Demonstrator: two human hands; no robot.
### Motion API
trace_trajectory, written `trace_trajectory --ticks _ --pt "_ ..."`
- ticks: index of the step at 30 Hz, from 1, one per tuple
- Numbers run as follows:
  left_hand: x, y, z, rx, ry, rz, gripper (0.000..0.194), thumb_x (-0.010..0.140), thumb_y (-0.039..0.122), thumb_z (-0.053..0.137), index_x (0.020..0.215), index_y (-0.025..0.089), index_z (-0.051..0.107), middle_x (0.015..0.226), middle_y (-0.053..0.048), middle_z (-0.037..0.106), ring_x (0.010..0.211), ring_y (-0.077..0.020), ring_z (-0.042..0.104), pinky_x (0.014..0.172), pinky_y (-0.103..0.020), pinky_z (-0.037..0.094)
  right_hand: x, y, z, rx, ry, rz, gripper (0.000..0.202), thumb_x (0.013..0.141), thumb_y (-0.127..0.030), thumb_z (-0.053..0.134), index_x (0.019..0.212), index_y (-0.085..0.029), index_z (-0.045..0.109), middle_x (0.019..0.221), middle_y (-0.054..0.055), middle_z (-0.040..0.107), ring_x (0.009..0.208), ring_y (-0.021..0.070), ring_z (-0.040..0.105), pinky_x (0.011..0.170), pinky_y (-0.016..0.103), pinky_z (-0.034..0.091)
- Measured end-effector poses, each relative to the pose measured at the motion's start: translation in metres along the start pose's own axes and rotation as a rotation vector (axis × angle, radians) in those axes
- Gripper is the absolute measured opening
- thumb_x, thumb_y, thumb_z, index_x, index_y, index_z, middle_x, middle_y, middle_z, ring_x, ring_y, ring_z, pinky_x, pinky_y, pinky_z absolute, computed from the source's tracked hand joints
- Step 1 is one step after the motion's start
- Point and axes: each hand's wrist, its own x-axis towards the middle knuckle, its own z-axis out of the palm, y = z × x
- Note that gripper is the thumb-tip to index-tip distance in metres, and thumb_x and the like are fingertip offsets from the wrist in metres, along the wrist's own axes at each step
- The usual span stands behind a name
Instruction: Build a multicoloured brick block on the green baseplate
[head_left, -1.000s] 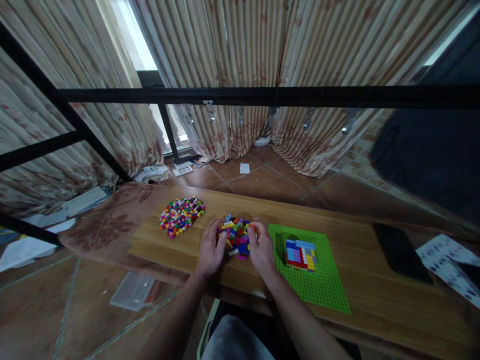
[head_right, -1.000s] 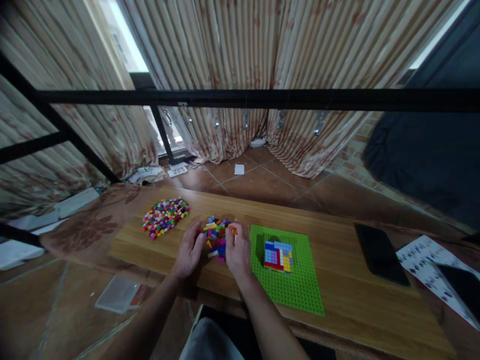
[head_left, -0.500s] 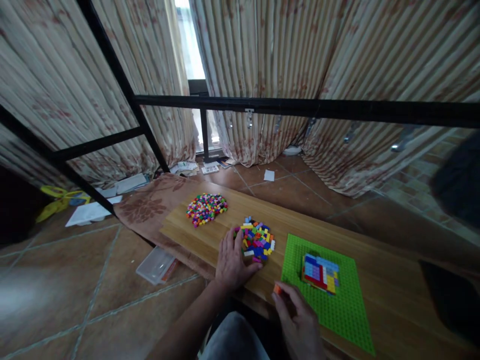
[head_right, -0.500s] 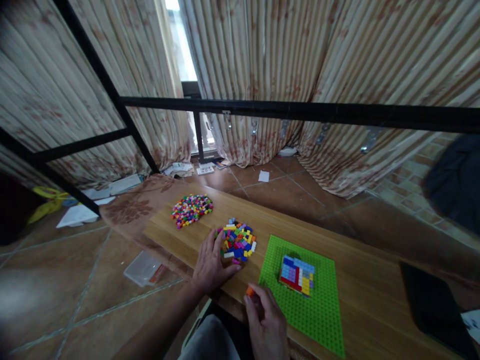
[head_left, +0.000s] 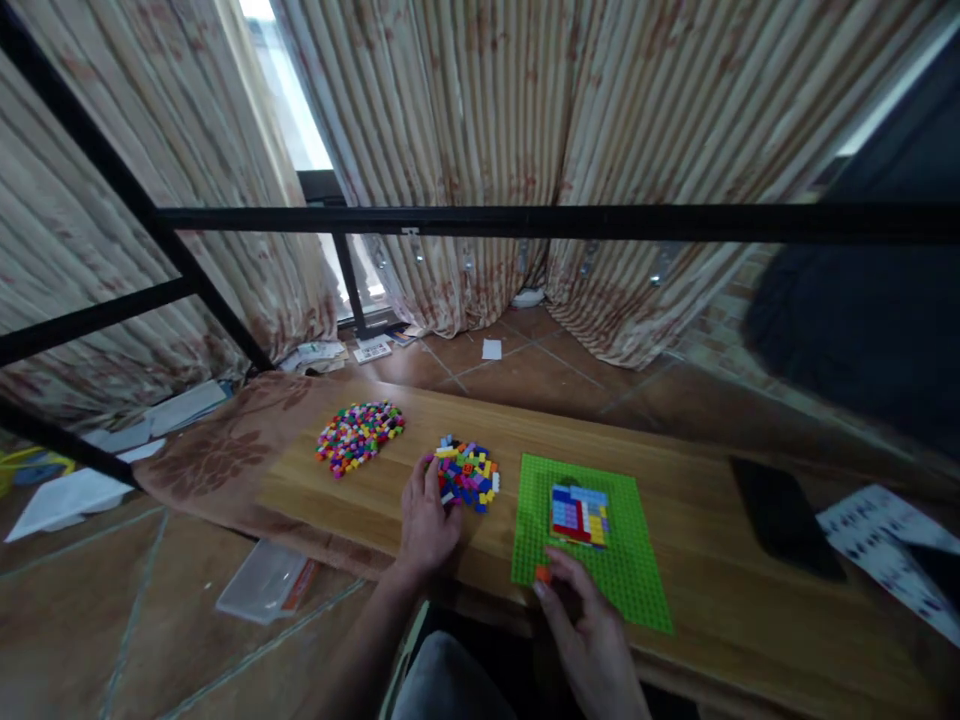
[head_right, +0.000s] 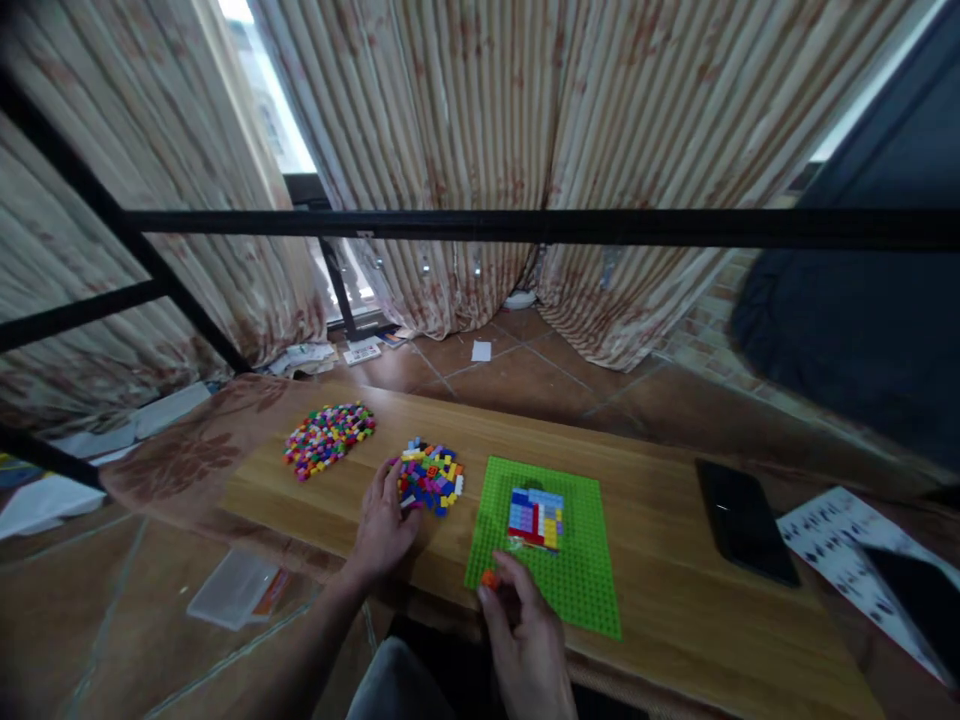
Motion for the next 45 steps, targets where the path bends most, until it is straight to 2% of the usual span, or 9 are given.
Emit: trace_trajectory --ticks 2,7,11,18,21,29,36,41,45 --pt "0.001 0.004 0.000 0.008 0.021 0.010 0.069 0.076 0.019 0.057 0.141 0.017 0.034 0.144 -0.017 0.036 0.136 -0.0347 0.035 0.108 -0.055 0.035 0.004 0.004 -0.014 0.013 0.065 0.053 0.039 0.083 -0.046 0.060 0.116 -0.023 0.061 0.103 0.007 0.072 0.095 0.0216 0.068 0.083 0.034 0.054" --pt "-0.009 0.023 -0.004 -0.011 0.060 0.076 0.059 0.081 0.022 0.056 0.138 0.019 0.039 0.143 -0.016 0.040 0.134 -0.0343 0.038 0.106 -0.056 0.037 0.015 0.014 -0.051 0.059 0.193 0.123 0.034 0.081 -0.049 0.061 0.099 -0.020 0.064 0.098 0.007 0.071 0.093 0.0224 0.066 0.084 0.036 0.052" --pt "-0.023 0.048 -0.003 -0.119 -0.006 0.168 0.051 0.084 0.022 0.054 0.134 0.021 0.044 0.139 -0.014 0.046 0.131 -0.0292 0.044 0.108 -0.050 0.040 0.020 0.017 -0.063 0.092 0.240 0.162 0.036 0.079 -0.051 0.063 0.097 -0.020 0.065 0.096 0.007 0.071 0.091 0.0226 0.066 0.084 0.037 0.051" --pt "-0.044 0.083 0.000 -0.313 -0.318 0.154 0.038 0.086 0.023 0.051 0.123 0.020 0.055 0.129 -0.011 0.058 0.121 -0.0240 0.055 0.104 -0.041 0.047 0.021 0.017 -0.057 0.098 0.237 0.149 0.033 0.080 -0.048 0.062 0.098 -0.020 0.064 0.098 0.008 0.070 0.092 0.0226 0.065 0.087 0.039 0.049" --pt "-0.047 0.089 0.003 -0.383 -0.380 0.122 0.037 0.084 0.021 0.052 0.121 0.019 0.057 0.123 -0.010 0.062 0.114 -0.0230 0.060 0.101 -0.041 0.049 0.023 0.013 -0.056 0.091 0.230 0.130 0.032 0.081 -0.047 0.061 0.098 -0.020 0.064 0.097 0.007 0.070 0.091 0.0224 0.064 0.086 0.038 0.049" --pt "-0.042 0.100 0.007 -0.502 -0.421 0.041 0.039 0.084 0.019 0.055 0.123 0.020 0.054 0.120 -0.009 0.062 0.106 -0.0208 0.063 0.091 -0.038 0.053 0.043 -0.006 -0.055 -0.047 0.218 -0.010 0.028 0.084 -0.044 0.055 0.098 -0.021 0.063 0.093 0.006 0.069 0.083 0.0204 0.064 0.080 0.036 0.049" --pt "-0.028 0.103 0.012 -0.492 -0.387 0.040 0.039 0.083 0.017 0.056 0.122 0.018 0.054 0.117 -0.010 0.062 0.105 -0.0211 0.063 0.093 -0.040 0.052 0.080 -0.027 -0.055 -0.294 0.154 -0.240 0.017 0.087 -0.034 0.052 0.093 -0.023 0.063 0.096 0.005 0.066 0.094 0.0220 0.059 0.085 0.037 0.046" --pt "-0.017 0.104 0.016 -0.465 -0.366 0.037 0.039 0.082 0.017 0.056 0.121 0.016 0.054 0.117 -0.011 0.062 0.102 -0.0207 0.062 0.092 -0.040 0.051 0.104 -0.021 -0.048 -0.374 0.087 -0.328 0.013 0.085 -0.027 0.053 0.093 -0.022 0.062 0.099 0.006 0.064 0.098 0.0235 0.056 0.089 0.039 0.044" --pt "-0.014 0.104 0.018 -0.462 -0.362 0.018 0.038 0.083 0.018 0.056 0.121 0.017 0.055 0.116 -0.010 0.062 0.100 -0.0204 0.063 0.090 -0.039 0.052 0.108 -0.015 -0.044 -0.389 0.070 -0.334 0.013 0.084 -0.027 0.053 0.093 -0.023 0.063 0.102 0.007 0.063 0.102 0.0244 0.055 0.091 0.040 0.043"
